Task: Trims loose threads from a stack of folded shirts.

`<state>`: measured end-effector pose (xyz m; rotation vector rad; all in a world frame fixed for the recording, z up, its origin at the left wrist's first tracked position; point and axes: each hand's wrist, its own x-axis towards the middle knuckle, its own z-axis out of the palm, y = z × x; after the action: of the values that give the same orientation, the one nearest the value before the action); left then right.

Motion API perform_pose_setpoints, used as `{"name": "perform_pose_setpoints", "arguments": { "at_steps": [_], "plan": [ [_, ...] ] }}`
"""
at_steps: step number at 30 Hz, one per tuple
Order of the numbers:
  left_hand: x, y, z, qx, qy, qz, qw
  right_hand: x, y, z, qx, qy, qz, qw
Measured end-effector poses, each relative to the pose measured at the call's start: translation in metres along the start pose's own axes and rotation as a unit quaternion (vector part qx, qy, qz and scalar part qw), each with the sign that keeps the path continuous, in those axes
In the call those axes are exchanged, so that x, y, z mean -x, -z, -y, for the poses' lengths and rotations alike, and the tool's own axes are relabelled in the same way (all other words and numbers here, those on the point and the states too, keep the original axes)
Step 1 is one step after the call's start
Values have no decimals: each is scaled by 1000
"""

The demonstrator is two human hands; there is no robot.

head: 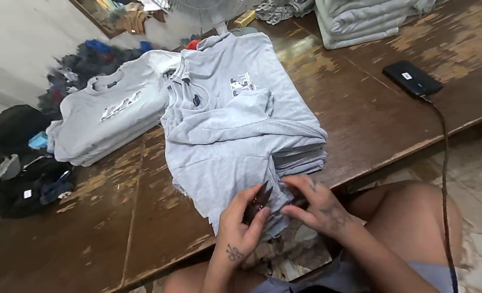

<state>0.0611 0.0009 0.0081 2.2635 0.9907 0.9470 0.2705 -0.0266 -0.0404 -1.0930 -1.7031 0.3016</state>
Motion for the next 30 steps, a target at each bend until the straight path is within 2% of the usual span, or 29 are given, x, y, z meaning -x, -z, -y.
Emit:
{"name": "perform_pose_setpoints", "arguments": {
  "at_steps": [2, 8, 11, 15, 20, 23, 25, 27, 28, 29, 30],
  "plan": [
    [-1, -3, 1, -29, -8, 2, 1000, -2, -8, -3, -16, 0, -19, 1000],
    [1, 0, 0, -129, -84, 58, 986, 3, 21, -9, -25, 22, -2, 999],
    [-2, -7, -3, -169, -104, 37, 979, 6, 23, -5, -51, 49, -6, 997],
    [4, 6, -1, -167, -71, 35, 983, 11, 31, -2, -81, 77, 10, 994],
    [8, 29, -3, -190, -59, 80, 977, -7, 22, 11, 15, 52, 43, 998],
    [-17, 37, -14, -113, -57, 76, 989, -24, 0, 12, -18, 43, 31, 998],
    [-33, 24, -7, 70, -1, 18, 997, -30, -9, 9, -193, 0, 8, 981],
    [-40, 4, 6, 245, 75, -38, 966, -28, -11, 4, -361, -59, 35, 930],
    [-40, 0, 10, 280, 95, -51, 954, -26, -11, 2, -393, -76, 46, 915],
    [-40, -1, 10, 291, 104, -60, 949, -23, -11, 1, -388, -76, 53, 917],
    [-40, -2, 9, 292, 106, -67, 948, -22, -12, 2, -342, -61, 48, 936]
  ]
}}
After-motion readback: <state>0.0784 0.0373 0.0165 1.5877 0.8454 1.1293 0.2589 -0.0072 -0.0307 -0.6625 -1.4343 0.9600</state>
